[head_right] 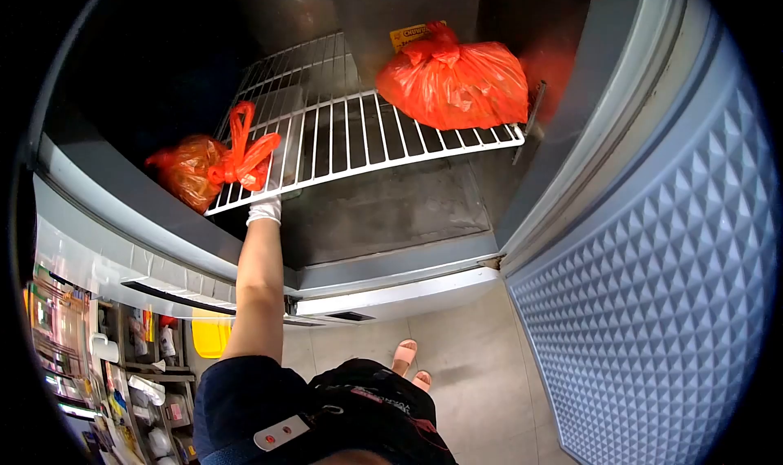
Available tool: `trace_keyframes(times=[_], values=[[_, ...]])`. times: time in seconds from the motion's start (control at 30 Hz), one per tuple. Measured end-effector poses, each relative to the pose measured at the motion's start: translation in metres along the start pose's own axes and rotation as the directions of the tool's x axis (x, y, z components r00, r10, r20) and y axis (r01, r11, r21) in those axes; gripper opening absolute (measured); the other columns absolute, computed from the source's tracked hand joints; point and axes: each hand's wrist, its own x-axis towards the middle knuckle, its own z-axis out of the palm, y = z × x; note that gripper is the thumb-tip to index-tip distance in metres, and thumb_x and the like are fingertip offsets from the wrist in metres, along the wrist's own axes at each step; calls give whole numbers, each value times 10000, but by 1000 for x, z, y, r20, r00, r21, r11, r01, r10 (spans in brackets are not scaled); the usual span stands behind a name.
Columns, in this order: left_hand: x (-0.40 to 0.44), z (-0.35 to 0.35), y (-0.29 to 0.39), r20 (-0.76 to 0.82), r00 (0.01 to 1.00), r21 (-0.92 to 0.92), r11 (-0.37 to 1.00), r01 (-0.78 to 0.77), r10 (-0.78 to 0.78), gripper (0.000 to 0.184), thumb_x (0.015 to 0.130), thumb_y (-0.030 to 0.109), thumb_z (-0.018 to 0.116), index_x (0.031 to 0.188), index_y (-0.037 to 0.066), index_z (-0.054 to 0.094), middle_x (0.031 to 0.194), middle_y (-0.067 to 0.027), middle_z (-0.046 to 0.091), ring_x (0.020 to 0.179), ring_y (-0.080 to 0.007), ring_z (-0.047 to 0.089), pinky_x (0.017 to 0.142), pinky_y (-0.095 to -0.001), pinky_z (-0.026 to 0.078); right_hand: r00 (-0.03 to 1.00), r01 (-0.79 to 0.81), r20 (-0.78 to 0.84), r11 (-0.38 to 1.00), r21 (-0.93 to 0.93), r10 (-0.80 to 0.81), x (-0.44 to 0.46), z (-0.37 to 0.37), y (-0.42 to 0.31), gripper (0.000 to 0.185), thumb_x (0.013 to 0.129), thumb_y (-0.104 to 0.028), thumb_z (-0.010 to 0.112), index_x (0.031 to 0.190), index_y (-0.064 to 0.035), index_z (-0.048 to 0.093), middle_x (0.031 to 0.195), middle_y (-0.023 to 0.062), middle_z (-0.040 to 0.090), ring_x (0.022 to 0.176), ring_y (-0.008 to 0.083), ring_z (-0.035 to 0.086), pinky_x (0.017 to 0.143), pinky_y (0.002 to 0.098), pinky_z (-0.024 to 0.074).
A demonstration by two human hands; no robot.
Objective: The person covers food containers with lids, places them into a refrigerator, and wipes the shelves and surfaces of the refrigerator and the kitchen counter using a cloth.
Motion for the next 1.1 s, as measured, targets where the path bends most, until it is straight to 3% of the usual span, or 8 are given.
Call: trace_keyframes(times=[0.43,0.73,0.83,0.9,1.0,1.07,1.1], values=[[31,-8,12,-50,996,256,965,-60,76,433,849,404,541,1122,68,569,1084,-94,591,919,-233,572,798,-394,475,999,15,-51,1000,-10,-16,7,-5,-3,295,960,-250,391,705,-121,318,682,-43,343,617,99,306,548,263,311],[40,-3,12,-8,991,510,853,-111,134,415,859,386,536,1113,59,569,1073,-94,589,900,-226,571,783,-384,479,993,30,-114,999,-11,-31,8,-36,-5,333,962,-260,383,667,-137,290,647,-59,316,589,91,282,517,257,296],[42,-2,11,50,984,655,738,-161,170,409,862,380,534,1110,56,570,1069,-94,588,893,-223,571,777,-381,480,987,60,-148,998,9,-58,13,-61,-8,346,963,-264,381,654,-143,281,636,-64,307,580,88,275,507,255,291],[45,-1,15,132,967,776,585,-237,217,405,865,376,533,1108,54,570,1067,-94,588,889,-222,570,774,-379,481,982,88,-168,996,28,-82,19,-80,-11,355,964,-266,379,646,-147,275,629,-67,301,573,86,269,500,254,288],[48,5,21,358,898,861,282,-423,255,399,868,370,532,1105,51,570,1063,-94,587,883,-219,570,768,-376,482,968,186,-184,980,75,-169,35,-108,-17,369,965,-269,376,633,-152,266,617,-73,292,564,83,262,489,252,283],[44,16,22,537,803,805,127,-579,259,395,870,366,531,1103,48,571,1060,-94,587,879,-218,570,765,-374,482,943,269,-232,958,104,-240,38,-106,-30,378,965,-271,375,625,-156,259,610,-76,286,558,81,257,482,250,280],[31,24,20,607,747,759,84,-646,271,394,871,364,530,1102,47,571,1059,-94,586,876,-217,569,763,-373,483,960,167,-271,912,376,-64,30,-91,-50,371,956,-253,375,604,-154,311,584,-76,299,517,69,277,454,228,267]])
